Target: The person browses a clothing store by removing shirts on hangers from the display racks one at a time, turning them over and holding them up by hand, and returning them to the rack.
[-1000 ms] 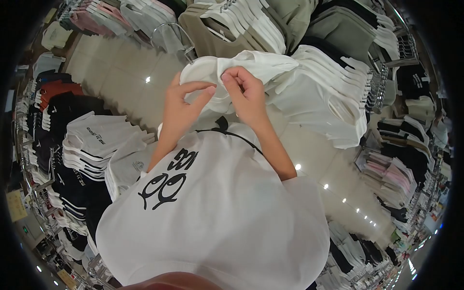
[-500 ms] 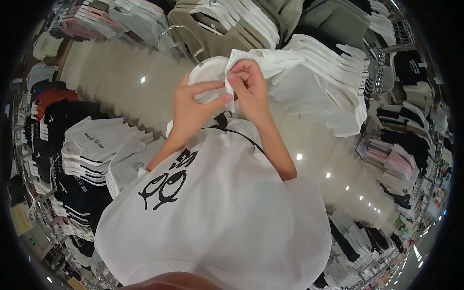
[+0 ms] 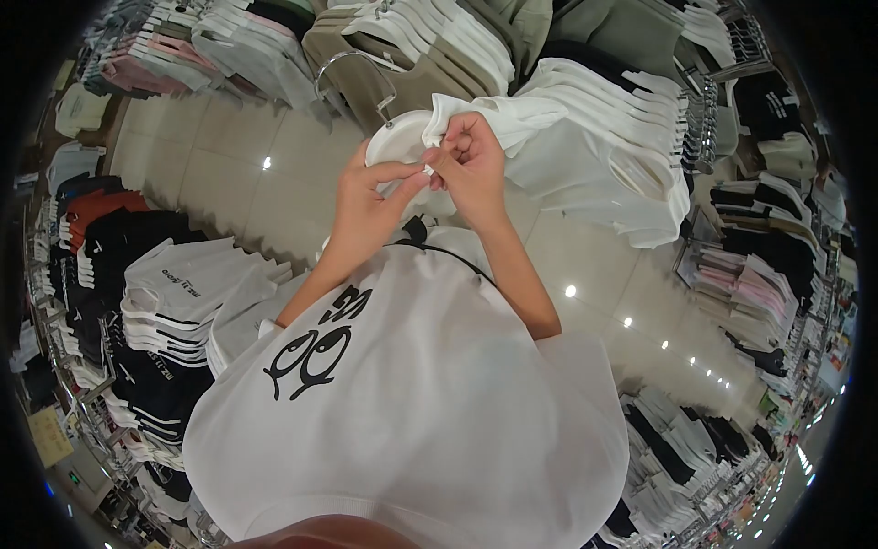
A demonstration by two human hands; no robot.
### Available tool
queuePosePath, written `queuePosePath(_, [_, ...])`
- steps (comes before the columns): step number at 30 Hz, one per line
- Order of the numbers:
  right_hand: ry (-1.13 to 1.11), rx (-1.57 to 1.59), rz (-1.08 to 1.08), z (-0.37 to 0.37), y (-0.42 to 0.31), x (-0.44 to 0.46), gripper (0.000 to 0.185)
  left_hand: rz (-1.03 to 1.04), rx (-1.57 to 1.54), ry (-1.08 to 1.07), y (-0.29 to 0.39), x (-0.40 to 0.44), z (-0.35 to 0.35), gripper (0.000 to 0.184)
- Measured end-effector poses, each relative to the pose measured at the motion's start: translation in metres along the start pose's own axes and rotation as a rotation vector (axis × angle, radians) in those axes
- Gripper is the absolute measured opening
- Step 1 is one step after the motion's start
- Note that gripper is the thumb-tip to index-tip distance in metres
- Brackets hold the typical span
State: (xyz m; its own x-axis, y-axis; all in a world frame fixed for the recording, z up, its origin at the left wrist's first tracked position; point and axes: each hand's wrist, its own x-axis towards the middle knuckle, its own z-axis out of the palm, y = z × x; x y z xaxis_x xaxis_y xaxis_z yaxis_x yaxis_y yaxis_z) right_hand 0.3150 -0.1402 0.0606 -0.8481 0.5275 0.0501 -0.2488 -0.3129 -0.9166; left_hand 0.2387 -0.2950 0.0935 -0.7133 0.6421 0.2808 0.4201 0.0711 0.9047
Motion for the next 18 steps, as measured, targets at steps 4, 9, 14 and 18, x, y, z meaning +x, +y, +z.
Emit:
queuePosePath(4, [-0.058,-0.018,0.021,-0.008,-0.004,0.003,0.043,-0.103,-0.082,-0.062,-0.001,0.002,-0.004,0.013])
queuePosePath(9, [0.064,-0.139,0.008,-0.009,-0.017,0.002,0.039,-0.213,-0.17,0.086,-0.021,0.003,-0.005,0.016])
queuePosePath(14, [0.235,-0.231,-0.016,-0.038,-0.021,-0.009,0.031,-0.347,-0.126,0.09,-0.035,0.015,-0.031,0.018])
queuePosePath(18, [0.16,-0.458,0.016,-0.037,-0.017,-0.015,0.036,-0.155,-0.096,0.134,-0.027,0.016,-0.026,0.015])
